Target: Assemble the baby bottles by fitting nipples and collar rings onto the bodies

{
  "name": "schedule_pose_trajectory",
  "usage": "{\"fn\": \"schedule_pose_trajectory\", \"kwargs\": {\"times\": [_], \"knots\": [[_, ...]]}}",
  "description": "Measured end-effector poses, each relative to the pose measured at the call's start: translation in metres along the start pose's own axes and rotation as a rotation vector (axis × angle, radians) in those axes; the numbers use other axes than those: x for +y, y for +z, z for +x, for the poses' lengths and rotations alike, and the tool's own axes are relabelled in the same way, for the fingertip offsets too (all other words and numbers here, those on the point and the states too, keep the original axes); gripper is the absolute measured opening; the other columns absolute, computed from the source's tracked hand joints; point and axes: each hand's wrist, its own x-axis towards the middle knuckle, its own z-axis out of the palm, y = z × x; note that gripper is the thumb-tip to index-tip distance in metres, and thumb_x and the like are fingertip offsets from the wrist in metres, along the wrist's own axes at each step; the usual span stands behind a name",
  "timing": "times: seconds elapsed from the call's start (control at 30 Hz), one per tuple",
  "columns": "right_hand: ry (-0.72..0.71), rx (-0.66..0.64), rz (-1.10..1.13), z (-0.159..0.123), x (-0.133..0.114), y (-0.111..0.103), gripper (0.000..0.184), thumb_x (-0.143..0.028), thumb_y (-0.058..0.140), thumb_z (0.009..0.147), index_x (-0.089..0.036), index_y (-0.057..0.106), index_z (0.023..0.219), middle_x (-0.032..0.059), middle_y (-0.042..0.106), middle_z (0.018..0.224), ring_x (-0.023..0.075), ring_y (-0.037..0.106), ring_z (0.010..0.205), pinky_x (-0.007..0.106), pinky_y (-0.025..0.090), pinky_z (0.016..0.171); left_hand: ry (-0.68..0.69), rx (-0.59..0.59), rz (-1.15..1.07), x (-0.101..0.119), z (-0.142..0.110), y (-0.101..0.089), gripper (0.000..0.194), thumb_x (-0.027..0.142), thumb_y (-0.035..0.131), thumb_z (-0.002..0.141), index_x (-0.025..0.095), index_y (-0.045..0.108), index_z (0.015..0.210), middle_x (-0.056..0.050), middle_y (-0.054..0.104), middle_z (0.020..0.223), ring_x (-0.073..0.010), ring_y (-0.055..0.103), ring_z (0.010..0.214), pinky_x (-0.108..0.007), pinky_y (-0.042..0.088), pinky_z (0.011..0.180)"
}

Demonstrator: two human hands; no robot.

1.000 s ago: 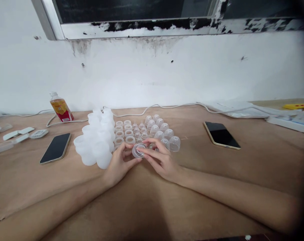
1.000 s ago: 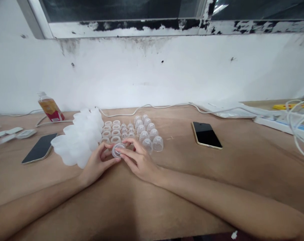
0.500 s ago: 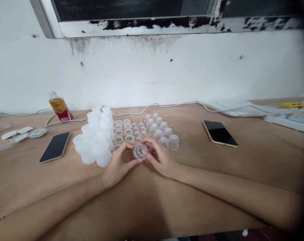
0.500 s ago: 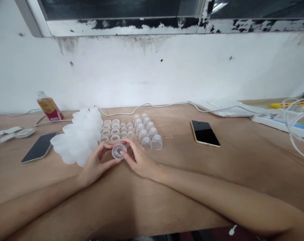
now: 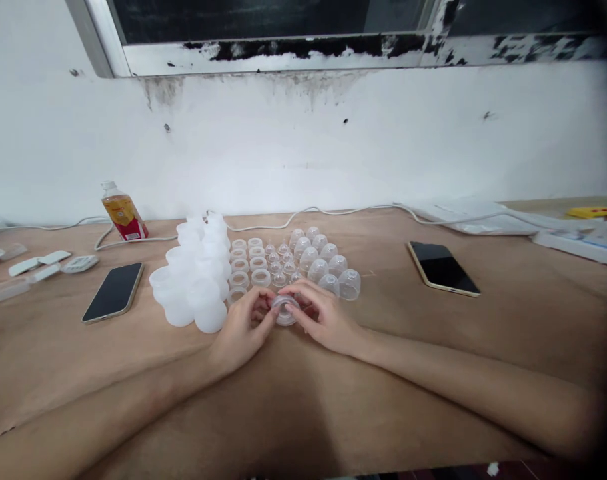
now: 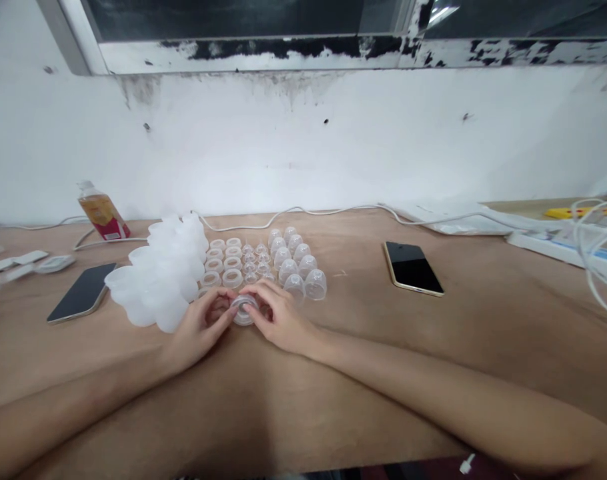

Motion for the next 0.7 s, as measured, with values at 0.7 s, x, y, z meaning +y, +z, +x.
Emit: {"fn": "schedule_pose_trajectory", "kwargs": {"times": [0.7], "knots": [[-0.058, -0.037, -0.139, 0.0031, -0.0005, 0.0032, 0.015, -0.016, 0.035, 0.083, -0.018, 0.046, 0.092, 0.0047, 0.050, 0.085, 0.0125, 0.048, 0.075, 0.025, 0.040, 0.067, 0.030, -0.034, 0.322, 0.0037, 0.0021, 0.0014, 0.006, 0.022, 0.037, 0.080, 0.018, 0.041, 0.077, 0.004, 0.047, 0.060, -0.0089, 0.042, 0.051, -0.021, 0.032, 0.050]]}}
